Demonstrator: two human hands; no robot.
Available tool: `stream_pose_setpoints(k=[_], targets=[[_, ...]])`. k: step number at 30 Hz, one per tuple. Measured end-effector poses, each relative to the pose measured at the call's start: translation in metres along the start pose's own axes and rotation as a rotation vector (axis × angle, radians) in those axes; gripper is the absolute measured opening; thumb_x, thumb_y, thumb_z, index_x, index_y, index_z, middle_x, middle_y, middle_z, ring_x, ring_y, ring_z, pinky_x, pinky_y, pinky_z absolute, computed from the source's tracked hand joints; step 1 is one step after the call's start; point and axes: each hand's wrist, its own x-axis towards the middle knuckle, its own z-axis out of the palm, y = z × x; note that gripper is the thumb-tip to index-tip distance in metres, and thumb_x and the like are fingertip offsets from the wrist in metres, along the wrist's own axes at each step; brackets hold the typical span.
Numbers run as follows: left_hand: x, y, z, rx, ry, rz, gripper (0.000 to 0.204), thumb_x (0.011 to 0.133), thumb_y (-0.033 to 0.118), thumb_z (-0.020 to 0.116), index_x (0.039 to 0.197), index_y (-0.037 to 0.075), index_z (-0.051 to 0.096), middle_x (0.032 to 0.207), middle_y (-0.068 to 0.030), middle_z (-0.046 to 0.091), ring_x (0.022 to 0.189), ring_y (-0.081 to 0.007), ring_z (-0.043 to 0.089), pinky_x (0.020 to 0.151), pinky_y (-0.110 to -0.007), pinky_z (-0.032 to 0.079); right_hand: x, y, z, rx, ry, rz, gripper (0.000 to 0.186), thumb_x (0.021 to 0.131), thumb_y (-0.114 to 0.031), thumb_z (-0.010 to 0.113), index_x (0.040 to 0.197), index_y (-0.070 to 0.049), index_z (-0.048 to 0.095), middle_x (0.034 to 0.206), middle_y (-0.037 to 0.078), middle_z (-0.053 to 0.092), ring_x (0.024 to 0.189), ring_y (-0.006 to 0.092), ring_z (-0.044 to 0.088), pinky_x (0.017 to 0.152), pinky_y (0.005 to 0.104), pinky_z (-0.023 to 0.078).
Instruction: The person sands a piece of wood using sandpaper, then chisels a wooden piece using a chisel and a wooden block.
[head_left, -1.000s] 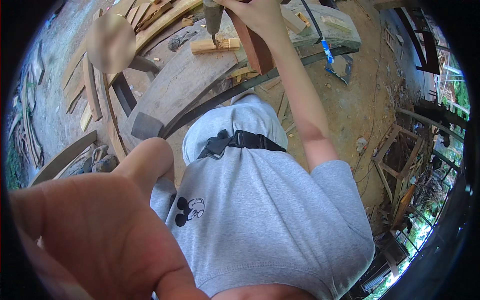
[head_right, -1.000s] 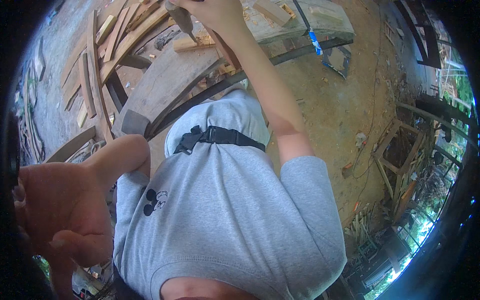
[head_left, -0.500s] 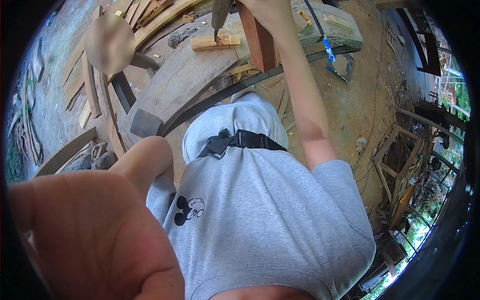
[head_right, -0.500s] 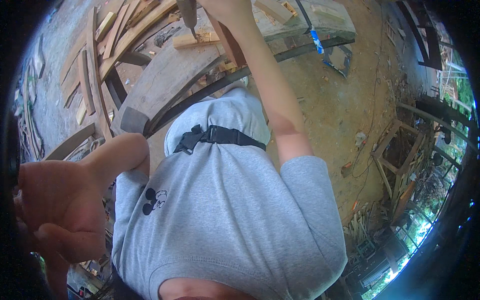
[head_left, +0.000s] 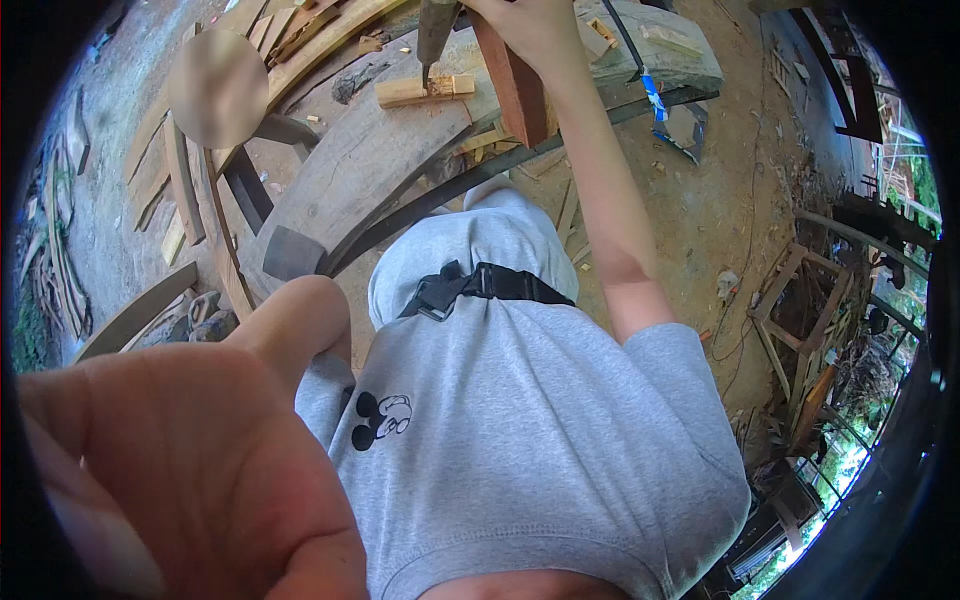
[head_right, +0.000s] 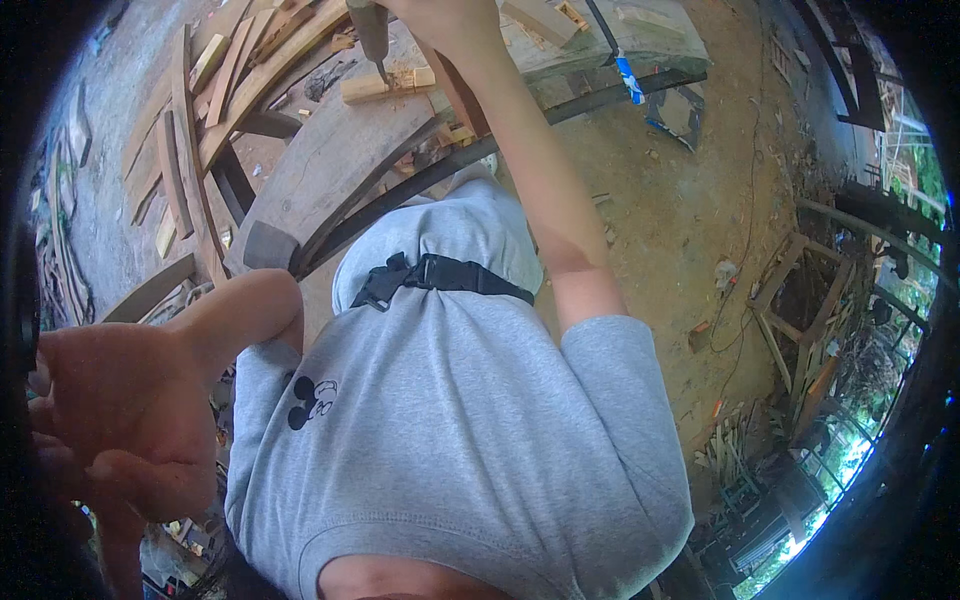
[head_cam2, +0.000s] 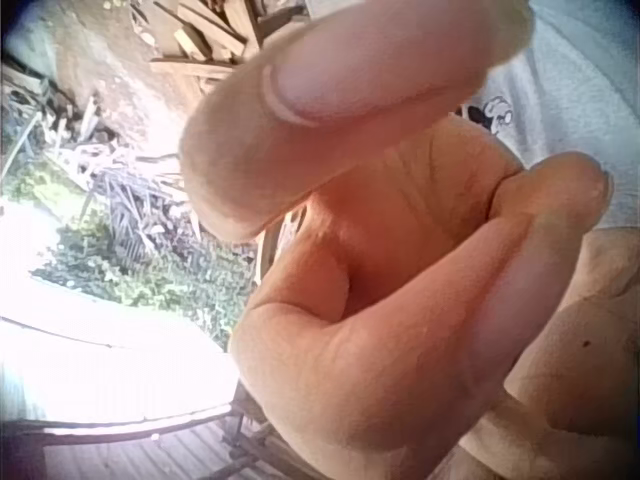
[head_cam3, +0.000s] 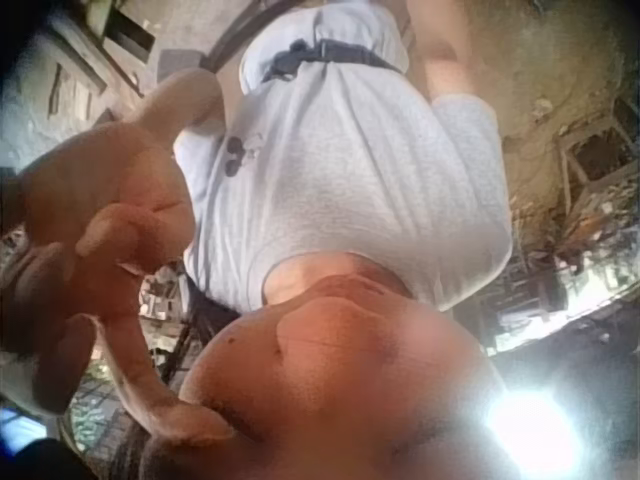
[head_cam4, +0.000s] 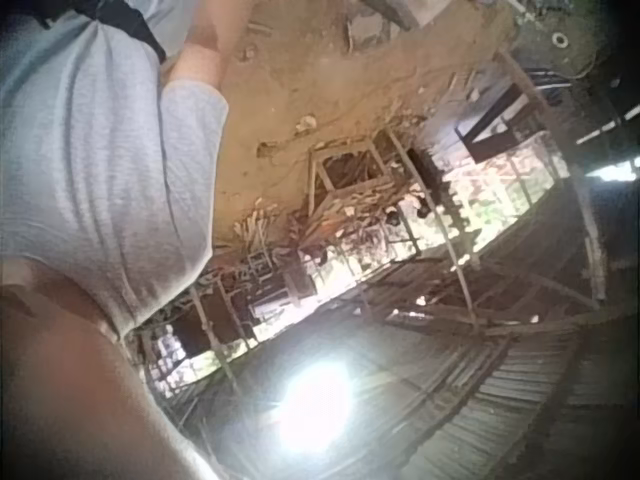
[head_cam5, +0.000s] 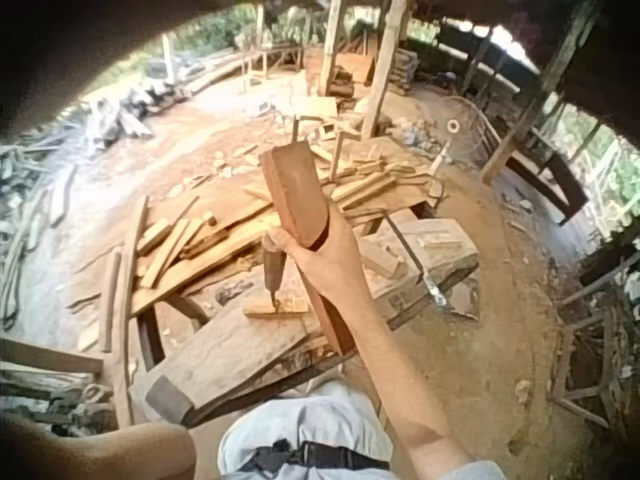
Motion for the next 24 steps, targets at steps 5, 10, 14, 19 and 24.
stream_pose_setpoints(k=[5, 10, 14, 19, 24], targets=[[0.001, 0.004, 0.001, 0.004, 0.002, 0.001, 0.050, 0.074, 0.007, 0.039, 0.117, 0.035, 0.040, 0.108, -0.0078, 0.049, 0.102, -0.0217, 0.046, 0.096, -0.045, 0.029, -0.003, -0.002, 0.004, 0.008, -0.003, 0.037, 0.047, 0.073, -0.021, 0.071, 0.107, 0.001, 0.048, 0.093, 0.013, 0.060, 0.086, 0.0200, 0.058, 0.075, 0.0311, 0.045], [0.001, 0.010, 0.002, 0.012, 0.002, 0.003, 0.051, 0.074, 0.006, 0.039, 0.117, 0.034, 0.040, 0.108, -0.0082, 0.049, 0.103, -0.0218, 0.046, 0.096, -0.045, 0.029, -0.004, -0.001, 0.006, 0.057, -0.028, 0.030, 0.047, 0.073, -0.022, 0.071, 0.107, 0.002, 0.048, 0.093, 0.013, 0.060, 0.087, 0.0208, 0.058, 0.075, 0.0315, 0.046], [0.001, 0.012, 0.004, 0.017, 0.007, 0.010, 0.052, 0.074, 0.005, 0.039, 0.117, 0.034, 0.039, 0.108, -0.0085, 0.049, 0.103, -0.0219, 0.046, 0.097, -0.045, 0.028, -0.002, 0.000, 0.005, 0.013, -0.034, 0.054, 0.048, 0.073, -0.023, 0.071, 0.107, 0.002, 0.048, 0.094, 0.013, 0.060, 0.088, 0.0206, 0.058, 0.076, 0.0315, 0.046], [0.001, 0.013, 0.006, 0.022, 0.010, 0.021, 0.052, 0.074, 0.004, 0.039, 0.117, 0.034, 0.039, 0.107, -0.0089, 0.048, 0.103, -0.0221, 0.046, 0.097, -0.046, 0.028, -0.002, 0.000, 0.003, 0.066, -0.029, 0.053, 0.049, 0.073, -0.023, 0.071, 0.107, 0.003, 0.048, 0.095, 0.013, 0.060, 0.089, 0.0203, 0.058, 0.076, 0.0313, 0.046], [0.002, 0.012, 0.007, 0.011, 0.008, 0.031, 0.053, 0.073, 0.003, 0.039, 0.117, 0.033, 0.039, 0.107, -0.0092, 0.048, 0.103, -0.0222, 0.046, 0.098, -0.046, 0.028, -0.004, -0.001, 0.001, 0.006, -0.010, 0.044, 0.049, 0.073, -0.022, 0.071, 0.108, 0.003, 0.048, 0.096, 0.013, 0.059, 0.089, 0.0205, 0.058, 0.077, 0.0311, 0.045]])
